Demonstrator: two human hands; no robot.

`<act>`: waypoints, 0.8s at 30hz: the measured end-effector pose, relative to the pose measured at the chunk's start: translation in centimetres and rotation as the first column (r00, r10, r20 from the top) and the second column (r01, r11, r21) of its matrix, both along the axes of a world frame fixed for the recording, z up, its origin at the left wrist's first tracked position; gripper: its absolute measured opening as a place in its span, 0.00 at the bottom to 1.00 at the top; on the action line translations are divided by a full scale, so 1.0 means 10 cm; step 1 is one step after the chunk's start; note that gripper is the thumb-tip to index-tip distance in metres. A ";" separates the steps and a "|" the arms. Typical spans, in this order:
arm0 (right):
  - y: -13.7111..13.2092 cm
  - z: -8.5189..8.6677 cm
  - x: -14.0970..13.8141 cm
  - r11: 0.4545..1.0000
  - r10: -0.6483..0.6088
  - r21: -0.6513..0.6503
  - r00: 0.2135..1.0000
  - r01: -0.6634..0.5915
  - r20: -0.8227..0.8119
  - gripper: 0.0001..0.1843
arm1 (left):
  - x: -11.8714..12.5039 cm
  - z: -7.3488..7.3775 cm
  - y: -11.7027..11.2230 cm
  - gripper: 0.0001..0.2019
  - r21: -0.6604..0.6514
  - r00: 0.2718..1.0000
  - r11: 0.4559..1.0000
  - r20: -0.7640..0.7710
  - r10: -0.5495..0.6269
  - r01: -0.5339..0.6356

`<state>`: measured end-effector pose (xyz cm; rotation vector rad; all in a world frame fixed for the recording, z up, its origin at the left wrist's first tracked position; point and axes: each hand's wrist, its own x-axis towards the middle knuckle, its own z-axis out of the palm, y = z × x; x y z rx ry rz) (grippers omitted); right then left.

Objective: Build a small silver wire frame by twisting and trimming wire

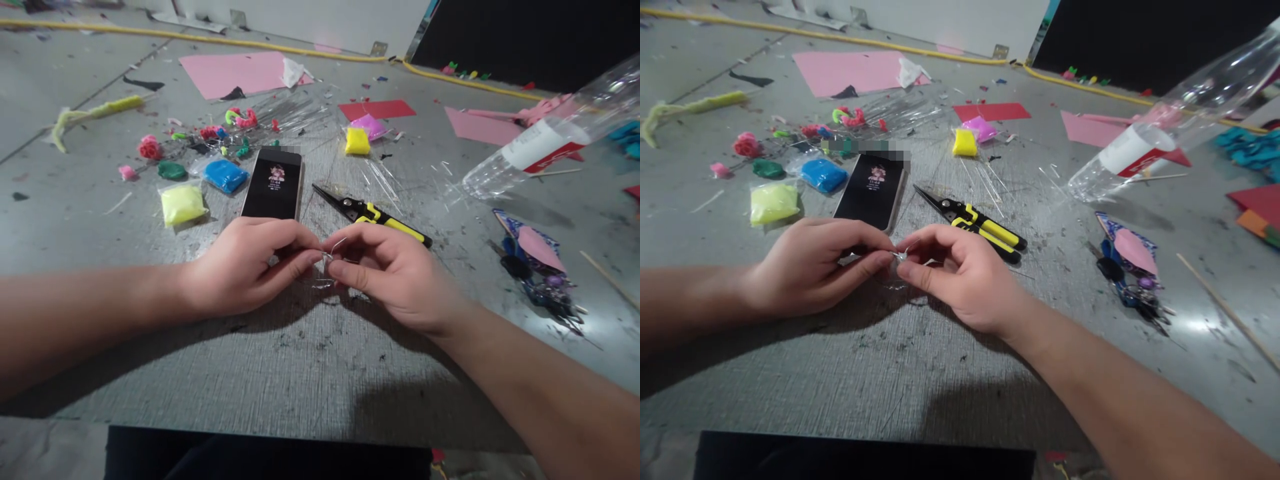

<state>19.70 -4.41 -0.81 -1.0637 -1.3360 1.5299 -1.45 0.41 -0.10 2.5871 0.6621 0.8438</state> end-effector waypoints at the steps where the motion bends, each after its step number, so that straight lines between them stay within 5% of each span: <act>1: 0.00 0.00 0.00 1.000 -0.007 0.010 1.000 0.008 -0.006 0.17 | 0.00 0.00 0.00 0.05 -0.023 1.000 1.000 -0.022 0.006 -0.006; 10: -0.01 0.04 -0.02 0.999 -0.025 0.023 0.994 0.022 0.108 0.15 | 0.03 0.03 -0.01 0.08 -0.101 0.994 0.995 -0.105 0.018 -0.029; 18: -0.06 0.01 -0.01 0.981 -0.090 0.191 0.930 0.022 0.356 0.06 | 0.03 -0.01 -0.04 0.08 0.010 0.995 0.999 -0.088 -0.036 0.037; 21: -0.08 0.01 -0.02 0.939 -0.182 0.344 0.869 0.014 0.460 0.04 | 0.07 0.03 -0.10 0.08 -0.168 0.997 0.985 -0.082 0.015 -0.029; 24: -0.09 0.02 -0.04 0.849 -0.313 0.528 0.802 -0.003 0.508 0.05 | 0.11 0.08 -0.16 0.08 -0.547 0.997 0.834 -0.027 0.066 -0.070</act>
